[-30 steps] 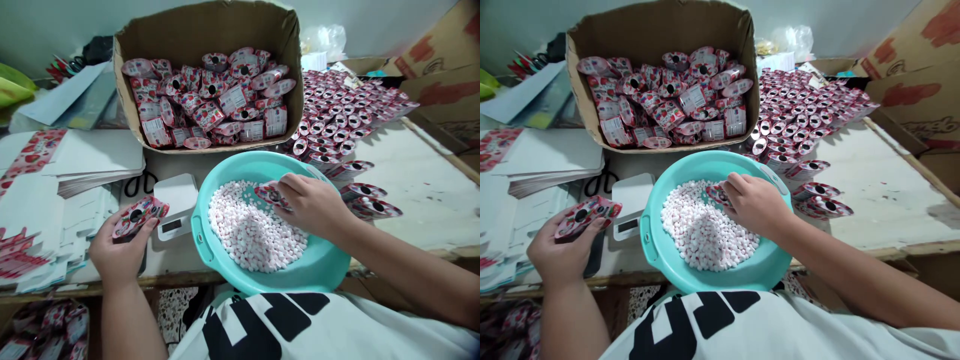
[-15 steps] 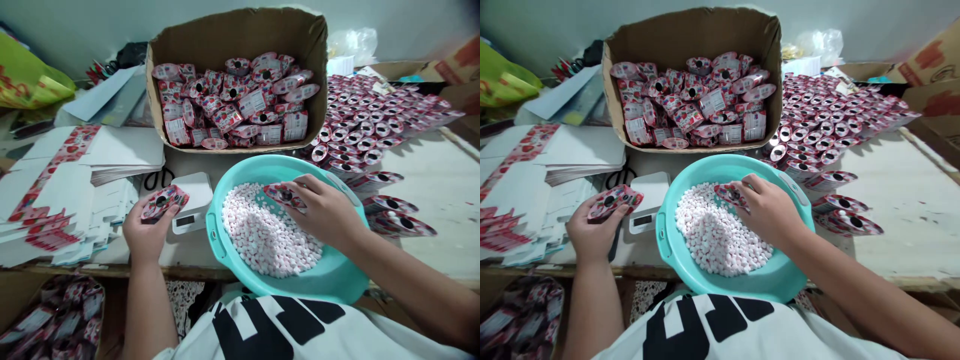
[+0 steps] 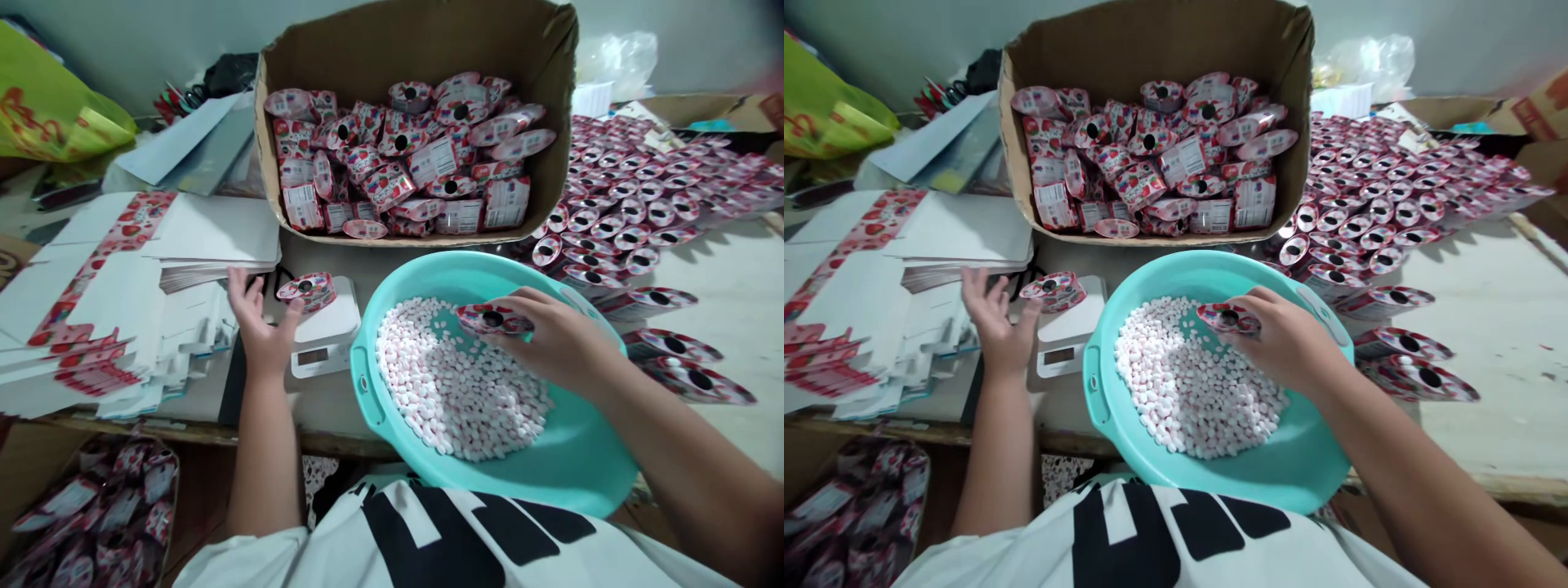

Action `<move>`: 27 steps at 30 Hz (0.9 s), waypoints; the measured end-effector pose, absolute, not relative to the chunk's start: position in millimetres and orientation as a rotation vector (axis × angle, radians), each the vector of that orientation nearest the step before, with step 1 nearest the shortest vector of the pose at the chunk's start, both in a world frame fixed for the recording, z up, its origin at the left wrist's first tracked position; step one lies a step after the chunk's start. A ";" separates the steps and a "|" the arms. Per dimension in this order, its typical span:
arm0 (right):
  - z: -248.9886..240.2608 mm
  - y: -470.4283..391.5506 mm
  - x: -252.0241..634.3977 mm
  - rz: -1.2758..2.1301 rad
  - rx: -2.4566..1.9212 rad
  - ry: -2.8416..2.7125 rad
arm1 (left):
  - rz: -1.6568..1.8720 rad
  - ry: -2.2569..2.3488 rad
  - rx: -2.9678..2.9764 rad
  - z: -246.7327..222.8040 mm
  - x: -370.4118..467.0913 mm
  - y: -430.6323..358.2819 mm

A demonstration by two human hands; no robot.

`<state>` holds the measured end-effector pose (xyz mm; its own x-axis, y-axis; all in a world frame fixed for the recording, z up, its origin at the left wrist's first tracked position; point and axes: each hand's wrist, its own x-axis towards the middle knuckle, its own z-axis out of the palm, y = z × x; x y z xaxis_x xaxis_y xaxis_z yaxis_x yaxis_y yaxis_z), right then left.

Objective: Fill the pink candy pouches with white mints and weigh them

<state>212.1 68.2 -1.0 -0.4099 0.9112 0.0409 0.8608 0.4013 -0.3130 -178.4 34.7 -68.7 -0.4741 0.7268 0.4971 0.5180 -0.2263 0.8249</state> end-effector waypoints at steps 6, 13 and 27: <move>-11.8 73.6 216.8 0.312 -1.635 -2.375 | 2.192 1.846 1.160 -65.5 -189.2 29.8; -9.7 71.2 214.1 0.290 -1.657 -2.450 | 2.318 1.891 1.031 -60.3 -184.1 29.4; -4.1 68.0 209.2 0.334 -1.663 -2.430 | 2.312 1.992 1.040 -65.0 -186.4 32.6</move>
<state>209.2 68.0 -4.1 -0.3591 0.9331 0.0199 0.8930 0.3497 -0.2831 -186.4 32.6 -65.0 -0.7888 0.3389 0.5127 0.4570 -0.2342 0.8581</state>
